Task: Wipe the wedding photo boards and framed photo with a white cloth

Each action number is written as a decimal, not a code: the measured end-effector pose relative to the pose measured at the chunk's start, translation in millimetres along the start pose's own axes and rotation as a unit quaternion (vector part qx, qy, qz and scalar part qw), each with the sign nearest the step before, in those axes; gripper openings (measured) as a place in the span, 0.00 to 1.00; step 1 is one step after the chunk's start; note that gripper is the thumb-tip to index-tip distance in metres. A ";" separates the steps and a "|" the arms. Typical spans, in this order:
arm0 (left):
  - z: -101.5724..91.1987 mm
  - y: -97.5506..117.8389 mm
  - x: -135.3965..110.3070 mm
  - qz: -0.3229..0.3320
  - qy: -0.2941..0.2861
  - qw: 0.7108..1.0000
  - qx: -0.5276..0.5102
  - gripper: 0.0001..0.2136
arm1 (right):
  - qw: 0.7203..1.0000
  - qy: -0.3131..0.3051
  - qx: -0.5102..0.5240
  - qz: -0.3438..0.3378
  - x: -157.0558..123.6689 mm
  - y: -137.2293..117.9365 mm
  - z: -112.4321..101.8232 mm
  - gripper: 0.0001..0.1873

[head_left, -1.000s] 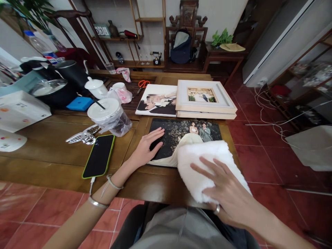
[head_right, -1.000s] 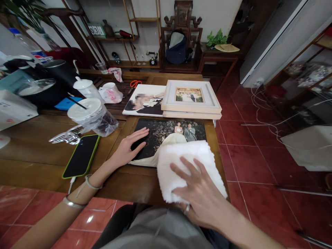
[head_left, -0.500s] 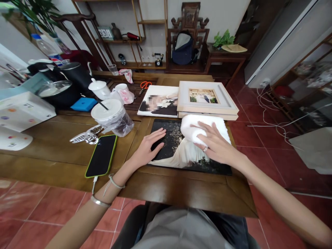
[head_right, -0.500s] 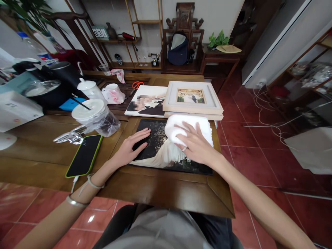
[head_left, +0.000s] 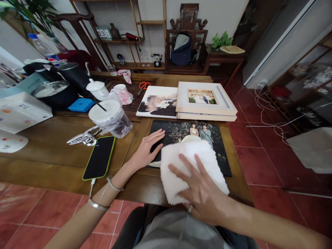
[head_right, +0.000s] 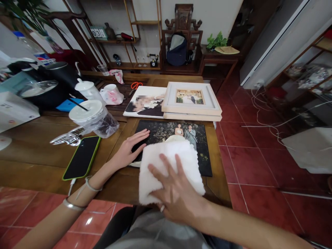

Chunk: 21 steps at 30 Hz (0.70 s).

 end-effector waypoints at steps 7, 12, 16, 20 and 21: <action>2.0 -2.1 0.0 0.001 -0.012 1.000 -0.008 0.18 | 0.998 0.048 -0.004 0.047 10.0 37.3 -25.0 0.14; -4.6 -9.1 -4.4 -0.027 0.036 0.997 -0.065 0.19 | 0.984 0.102 -0.013 0.144 44.3 77.5 -49.0 0.18; -16.0 -16.2 -10.9 -0.031 0.137 0.974 -0.176 0.19 | 0.984 0.105 -0.049 0.134 81.5 67.4 -52.2 0.19; -17.8 -31.3 -15.1 -0.033 0.209 0.913 -0.349 0.19 | 0.995 0.046 -0.080 0.045 99.7 31.5 -38.6 0.17; -19.2 -34.3 -16.2 -0.033 0.226 0.899 -0.374 0.19 | 0.996 0.029 -0.084 0.019 98.5 21.2 -33.2 0.17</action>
Point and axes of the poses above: each hand's wrist, its own x-axis towards the middle knuckle, its own z-axis out of the palm, y = z × x, the point moved 8 cm from there along x, towards the middle knuckle, and after that the axes turned 14 degrees about -y, right-handed, at the moved point
